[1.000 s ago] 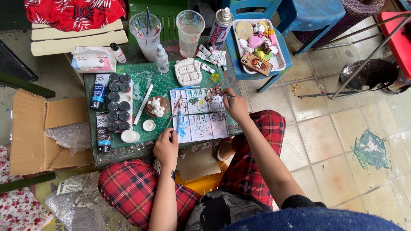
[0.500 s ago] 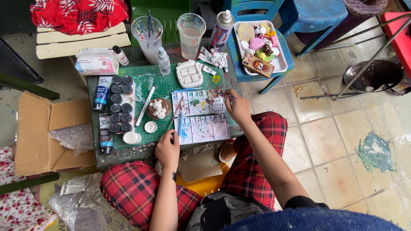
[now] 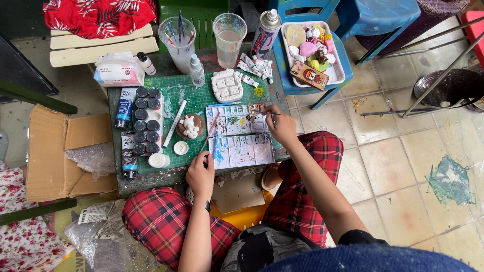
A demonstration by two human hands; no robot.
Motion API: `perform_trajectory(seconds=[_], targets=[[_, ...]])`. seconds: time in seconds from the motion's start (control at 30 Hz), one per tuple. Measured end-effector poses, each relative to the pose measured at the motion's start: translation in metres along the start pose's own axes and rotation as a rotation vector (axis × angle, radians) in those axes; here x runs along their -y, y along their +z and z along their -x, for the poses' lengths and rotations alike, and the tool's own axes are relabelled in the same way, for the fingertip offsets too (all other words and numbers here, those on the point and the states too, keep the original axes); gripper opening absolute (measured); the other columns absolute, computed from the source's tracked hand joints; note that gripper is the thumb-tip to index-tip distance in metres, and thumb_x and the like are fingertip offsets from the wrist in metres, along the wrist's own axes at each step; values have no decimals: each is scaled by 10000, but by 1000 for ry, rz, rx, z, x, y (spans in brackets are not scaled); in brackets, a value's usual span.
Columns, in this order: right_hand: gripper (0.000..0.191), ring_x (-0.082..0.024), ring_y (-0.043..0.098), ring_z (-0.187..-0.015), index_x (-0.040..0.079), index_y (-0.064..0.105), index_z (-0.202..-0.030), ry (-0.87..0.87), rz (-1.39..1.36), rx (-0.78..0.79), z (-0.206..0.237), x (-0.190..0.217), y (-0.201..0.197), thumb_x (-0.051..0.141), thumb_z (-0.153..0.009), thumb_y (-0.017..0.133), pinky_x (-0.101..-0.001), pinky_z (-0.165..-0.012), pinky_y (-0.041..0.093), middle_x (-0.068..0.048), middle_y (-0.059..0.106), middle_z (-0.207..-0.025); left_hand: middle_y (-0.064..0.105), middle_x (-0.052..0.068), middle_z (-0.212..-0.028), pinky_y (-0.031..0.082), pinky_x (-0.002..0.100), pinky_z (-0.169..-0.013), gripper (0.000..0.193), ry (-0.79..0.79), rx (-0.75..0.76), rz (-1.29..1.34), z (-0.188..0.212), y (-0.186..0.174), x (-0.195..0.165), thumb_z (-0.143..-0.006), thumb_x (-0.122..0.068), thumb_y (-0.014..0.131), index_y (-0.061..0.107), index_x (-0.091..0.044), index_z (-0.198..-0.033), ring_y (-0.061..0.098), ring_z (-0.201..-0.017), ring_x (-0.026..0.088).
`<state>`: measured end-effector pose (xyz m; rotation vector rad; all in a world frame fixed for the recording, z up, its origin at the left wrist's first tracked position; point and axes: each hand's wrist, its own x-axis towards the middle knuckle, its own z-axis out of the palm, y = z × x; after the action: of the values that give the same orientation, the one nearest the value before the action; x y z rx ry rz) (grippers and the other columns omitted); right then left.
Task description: The person sits at a low table painting small plaster figurines with a paintbrush, dipping the brush in paint bottles and working across a paint palette. They wipe the brush on a tissue, open a white paint bottle, and continue painting details on the figurines laid out on the table.
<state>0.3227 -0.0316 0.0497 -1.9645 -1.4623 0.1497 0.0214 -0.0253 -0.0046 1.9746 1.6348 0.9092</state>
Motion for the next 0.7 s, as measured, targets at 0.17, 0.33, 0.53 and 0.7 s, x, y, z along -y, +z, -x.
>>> perform_trajectory(seconds=[0.17, 0.33, 0.53, 0.7], targets=[[130, -338, 696, -703, 141, 620, -1082, 101, 6, 8, -5, -1, 3, 228, -1037, 534, -458, -630, 495, -89, 731, -758, 728, 32, -817, 543, 428, -605, 122, -12, 7, 3, -1, -1, -1, -956, -214, 702, 742, -132, -1038, 706, -711, 297], [115, -372, 683, -703, 156, 623, -1081, 13, 38, 41, -13, -6, 3, 223, -1045, 536, -489, -643, 498, -115, 703, -734, 729, 31, -819, 544, 424, -611, 126, 2, -11, 23, -1, -2, -2, -944, -209, 703, 741, -135, -1039, 713, -727, 293], [136, -408, 664, -699, 142, 611, -1078, -42, 147, 73, -26, -10, -4, 251, -1050, 534, -523, -632, 485, -145, 699, -744, 730, 34, -819, 542, 427, -614, 114, -12, 8, 23, -1, -4, -3, -950, -201, 701, 741, -137, -1036, 710, -727, 298], [158, -345, 678, -664, 122, 610, -1050, 42, 64, 97, -24, -11, -6, 240, -1058, 506, -478, -620, 499, -123, 715, -725, 729, 38, -819, 540, 435, -614, 118, -18, 13, 22, -2, -3, -3, -950, -205, 701, 740, -137, -1038, 706, -727, 308]])
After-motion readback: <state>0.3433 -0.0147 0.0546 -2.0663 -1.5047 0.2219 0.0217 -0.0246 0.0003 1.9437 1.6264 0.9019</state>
